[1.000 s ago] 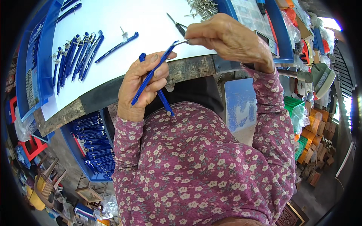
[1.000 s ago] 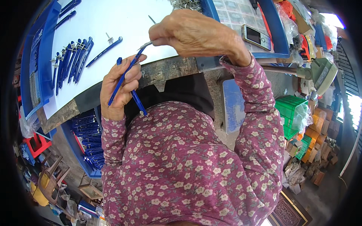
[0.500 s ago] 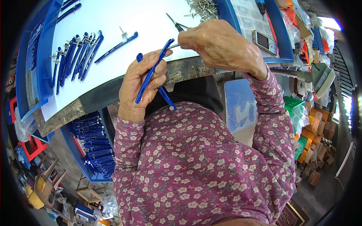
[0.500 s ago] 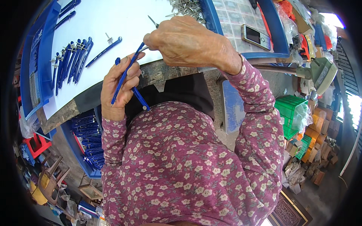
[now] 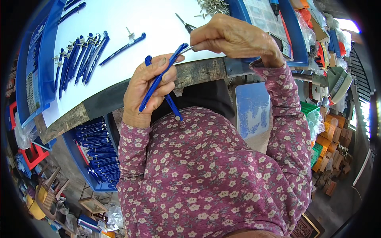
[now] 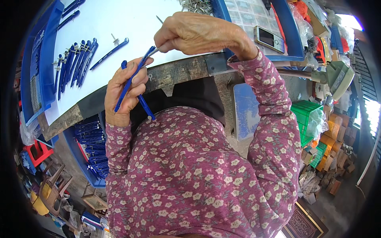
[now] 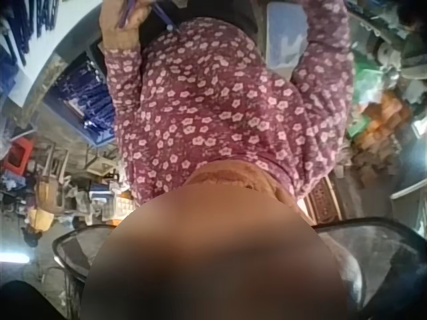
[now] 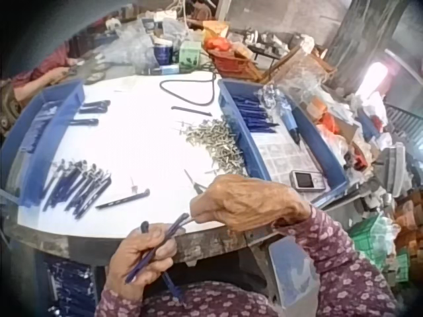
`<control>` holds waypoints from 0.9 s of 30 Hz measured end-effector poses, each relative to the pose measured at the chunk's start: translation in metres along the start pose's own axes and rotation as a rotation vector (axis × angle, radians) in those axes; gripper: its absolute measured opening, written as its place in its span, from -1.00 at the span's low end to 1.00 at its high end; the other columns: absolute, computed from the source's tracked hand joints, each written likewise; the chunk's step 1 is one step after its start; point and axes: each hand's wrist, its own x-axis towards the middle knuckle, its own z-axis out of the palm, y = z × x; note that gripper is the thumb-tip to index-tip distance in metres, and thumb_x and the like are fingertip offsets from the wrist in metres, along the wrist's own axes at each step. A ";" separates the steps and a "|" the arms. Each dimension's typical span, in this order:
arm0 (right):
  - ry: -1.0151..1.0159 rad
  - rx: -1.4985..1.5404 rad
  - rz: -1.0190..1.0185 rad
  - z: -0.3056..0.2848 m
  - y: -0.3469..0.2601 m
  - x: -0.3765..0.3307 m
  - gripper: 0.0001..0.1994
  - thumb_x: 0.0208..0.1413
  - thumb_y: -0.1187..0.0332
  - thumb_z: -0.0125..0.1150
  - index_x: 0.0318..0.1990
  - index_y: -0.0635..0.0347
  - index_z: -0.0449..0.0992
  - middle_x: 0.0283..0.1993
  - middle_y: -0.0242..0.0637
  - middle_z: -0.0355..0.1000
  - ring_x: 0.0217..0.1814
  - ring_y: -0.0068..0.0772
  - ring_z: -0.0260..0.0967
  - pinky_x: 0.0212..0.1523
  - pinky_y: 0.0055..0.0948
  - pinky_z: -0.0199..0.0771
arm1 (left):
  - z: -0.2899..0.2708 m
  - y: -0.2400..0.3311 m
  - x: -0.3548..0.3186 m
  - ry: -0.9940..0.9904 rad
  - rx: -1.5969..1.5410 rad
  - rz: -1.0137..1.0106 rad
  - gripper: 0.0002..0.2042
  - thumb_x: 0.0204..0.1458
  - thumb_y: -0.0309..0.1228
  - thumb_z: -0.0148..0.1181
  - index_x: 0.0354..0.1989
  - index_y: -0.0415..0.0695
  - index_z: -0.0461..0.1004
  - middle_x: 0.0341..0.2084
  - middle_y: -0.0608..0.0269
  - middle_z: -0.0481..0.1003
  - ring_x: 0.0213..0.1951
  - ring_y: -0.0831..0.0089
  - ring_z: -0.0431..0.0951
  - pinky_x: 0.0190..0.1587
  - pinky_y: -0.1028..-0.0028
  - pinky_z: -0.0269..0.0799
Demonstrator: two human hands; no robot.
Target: Assembling blue plastic components by inserting metal pins and snapping pieces together.
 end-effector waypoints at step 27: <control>-0.074 0.676 0.118 0.031 0.016 -0.013 -0.82 0.07 0.40 0.04 -0.32 0.36 0.48 -0.70 -0.49 0.17 -0.67 -0.73 0.07 -0.68 -0.67 0.05 | 0.019 0.001 -0.012 0.173 0.866 0.307 -0.81 -0.10 -0.48 0.18 -0.29 -0.27 0.44 -0.67 0.40 0.39 -0.66 0.77 0.26 -0.62 0.76 0.11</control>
